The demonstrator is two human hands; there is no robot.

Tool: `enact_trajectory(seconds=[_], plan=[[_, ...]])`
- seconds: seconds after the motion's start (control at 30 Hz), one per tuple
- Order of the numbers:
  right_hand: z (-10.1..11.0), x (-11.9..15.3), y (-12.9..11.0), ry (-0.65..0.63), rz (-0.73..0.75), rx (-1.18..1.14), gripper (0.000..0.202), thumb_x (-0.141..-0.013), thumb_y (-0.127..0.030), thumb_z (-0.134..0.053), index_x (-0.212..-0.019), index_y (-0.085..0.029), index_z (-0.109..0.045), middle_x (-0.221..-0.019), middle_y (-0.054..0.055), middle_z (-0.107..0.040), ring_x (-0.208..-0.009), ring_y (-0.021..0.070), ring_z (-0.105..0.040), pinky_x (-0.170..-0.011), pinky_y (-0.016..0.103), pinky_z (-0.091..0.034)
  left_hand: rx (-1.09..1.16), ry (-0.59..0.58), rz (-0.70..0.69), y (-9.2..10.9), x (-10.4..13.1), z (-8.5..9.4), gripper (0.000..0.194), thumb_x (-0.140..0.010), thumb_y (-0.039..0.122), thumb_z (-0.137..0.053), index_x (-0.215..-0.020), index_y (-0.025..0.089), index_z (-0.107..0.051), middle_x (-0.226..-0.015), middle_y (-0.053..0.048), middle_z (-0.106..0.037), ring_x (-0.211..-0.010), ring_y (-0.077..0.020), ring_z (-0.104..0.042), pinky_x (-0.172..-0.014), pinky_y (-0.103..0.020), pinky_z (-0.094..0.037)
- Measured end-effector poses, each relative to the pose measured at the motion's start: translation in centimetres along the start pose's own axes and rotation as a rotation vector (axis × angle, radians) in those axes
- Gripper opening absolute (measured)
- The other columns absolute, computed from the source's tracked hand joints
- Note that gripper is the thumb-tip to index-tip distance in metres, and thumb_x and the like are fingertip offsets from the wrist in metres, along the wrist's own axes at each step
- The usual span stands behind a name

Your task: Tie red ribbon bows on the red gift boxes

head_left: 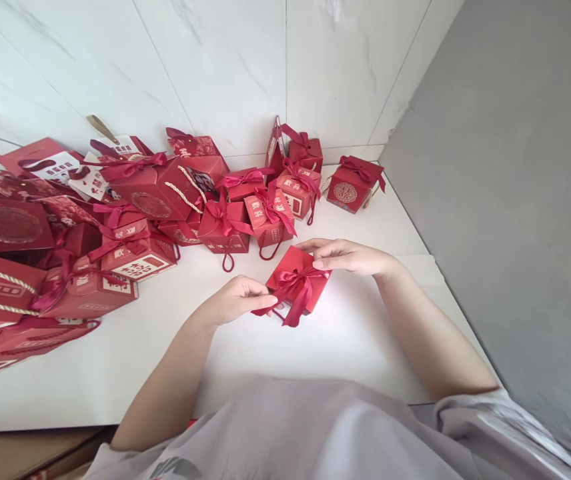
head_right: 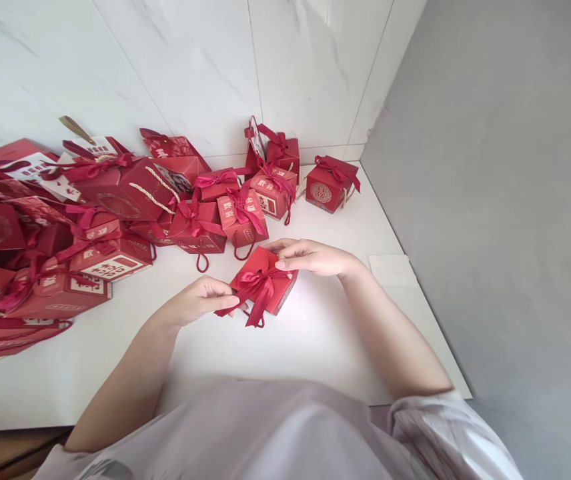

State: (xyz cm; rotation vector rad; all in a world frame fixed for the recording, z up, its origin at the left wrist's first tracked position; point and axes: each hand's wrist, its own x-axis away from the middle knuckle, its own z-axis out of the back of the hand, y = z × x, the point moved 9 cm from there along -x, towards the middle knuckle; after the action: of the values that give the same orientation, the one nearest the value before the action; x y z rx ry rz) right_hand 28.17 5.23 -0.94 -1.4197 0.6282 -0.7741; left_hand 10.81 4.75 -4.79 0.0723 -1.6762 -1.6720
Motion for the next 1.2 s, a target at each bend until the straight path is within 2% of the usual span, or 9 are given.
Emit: enact_trajectory(seconds=[0.3,0.43,0.57,0.73,0.8,0.93,1.03,1.1,1.2], plan=[[0.2,-0.4,0.6,0.061,0.006,0.033,0.034,-0.089,-0.045,-0.063,-0.071,-0.017,-0.071,-0.150,0.007,-0.048,-0.137,0.0293,-0.044,-0.110,0.042,-0.035,-0.110,-0.034,0.008,-0.3,-0.2,-0.6,0.030,-0.080,0.045,-0.071,-0.077,0.016,-0.078,-0.077,-0.003,-0.072,-0.075,-0.0156,-0.064,-0.073,-0.026,-0.050],[-0.3,-0.1,0.6,0.019,-0.051,-0.008,0.036,-0.090,-0.052,-0.059,-0.085,-0.021,-0.075,-0.145,0.005,-0.055,-0.134,0.0292,-0.048,-0.112,0.044,-0.035,-0.107,-0.258,0.000,-1.3,-0.5,-2.9,0.024,-0.076,0.042,-0.075,-0.085,0.020,-0.080,-0.096,-0.005,-0.077,-0.094,-0.0223,-0.070,-0.084,-0.030,-0.054],[0.0,-0.5,0.6,0.073,-0.011,-0.074,0.045,-0.090,-0.058,-0.057,-0.068,-0.020,-0.069,-0.136,0.005,-0.063,-0.130,0.0291,-0.053,-0.112,0.045,-0.033,-0.104,-0.385,-0.054,-1.8,-0.8,-3.9,0.025,-0.074,0.039,-0.078,-0.093,0.022,-0.080,-0.105,-0.007,-0.077,-0.101,-0.0251,-0.071,-0.088,-0.032,-0.056],[4.8,-0.7,3.2,0.552,0.129,-0.304,0.045,-0.081,-0.064,-0.062,-0.075,-0.020,-0.067,-0.127,0.008,-0.067,-0.120,0.0253,-0.060,-0.100,0.041,-0.045,-0.126,-0.351,-0.098,-2.4,-1.7,-2.8,0.032,-0.074,0.037,-0.078,-0.100,0.019,-0.078,-0.106,-0.009,-0.076,-0.098,-0.0241,-0.071,-0.088,-0.033,-0.057],[5.9,-0.8,5.1,0.646,0.132,-0.313,0.045,-0.081,-0.066,-0.059,-0.077,-0.021,-0.064,-0.124,0.007,-0.067,-0.115,0.0234,-0.061,-0.098,0.040,-0.045,-0.113,-0.323,-0.093,-2.9,-2.1,-2.3,0.032,-0.073,0.037,-0.080,-0.099,0.018,-0.077,-0.104,-0.009,-0.076,-0.097,-0.0238,-0.071,-0.088,-0.033,-0.057],[6.4,-0.5,7.6,0.733,0.131,-0.315,0.052,-0.080,-0.072,-0.054,-0.087,-0.022,-0.064,-0.120,0.008,-0.069,-0.110,0.0243,-0.064,-0.094,0.040,-0.047,0.061,-0.127,-0.132,-3.0,-3.1,-0.6,0.052,-0.069,0.030,-0.083,-0.116,0.015,-0.069,-0.113,-0.014,-0.072,-0.097,-0.0240,-0.072,-0.086,-0.034,-0.056],[5.8,0.0,8.4,0.724,0.128,-0.309,0.064,-0.081,-0.079,-0.043,-0.104,-0.022,-0.065,-0.116,0.009,-0.071,-0.108,0.0269,-0.066,-0.094,0.042,-0.050,0.132,-0.031,-0.186,-2.4,-3.1,0.2,0.072,-0.072,0.028,-0.080,-0.137,0.026,-0.050,-0.149,-0.017,-0.046,-0.110,-0.0256,-0.068,-0.087,-0.034,-0.056],[5.4,1.1,8.6,0.746,0.143,-0.292,0.070,-0.083,-0.080,-0.036,-0.116,-0.024,-0.061,-0.123,0.009,-0.068,-0.115,0.0277,-0.063,-0.098,0.044,-0.048,0.178,-0.011,-0.192,-2.0,-2.8,0.2,0.070,-0.076,0.029,-0.077,-0.138,0.030,-0.047,-0.157,-0.015,-0.033,-0.115,-0.0272,-0.066,-0.089,-0.037,-0.057],[5.0,3.7,8.2,0.814,0.207,-0.243,0.078,-0.081,-0.084,-0.034,-0.136,-0.030,-0.048,-0.149,0.007,-0.049,-0.138,0.0259,-0.045,-0.110,0.044,-0.039,0.147,0.095,-0.221,-1.6,-2.6,0.7,0.059,-0.078,0.033,-0.074,-0.133,0.027,-0.052,-0.149,-0.014,-0.045,-0.110,-0.0261,-0.068,-0.087,-0.039,-0.058]])
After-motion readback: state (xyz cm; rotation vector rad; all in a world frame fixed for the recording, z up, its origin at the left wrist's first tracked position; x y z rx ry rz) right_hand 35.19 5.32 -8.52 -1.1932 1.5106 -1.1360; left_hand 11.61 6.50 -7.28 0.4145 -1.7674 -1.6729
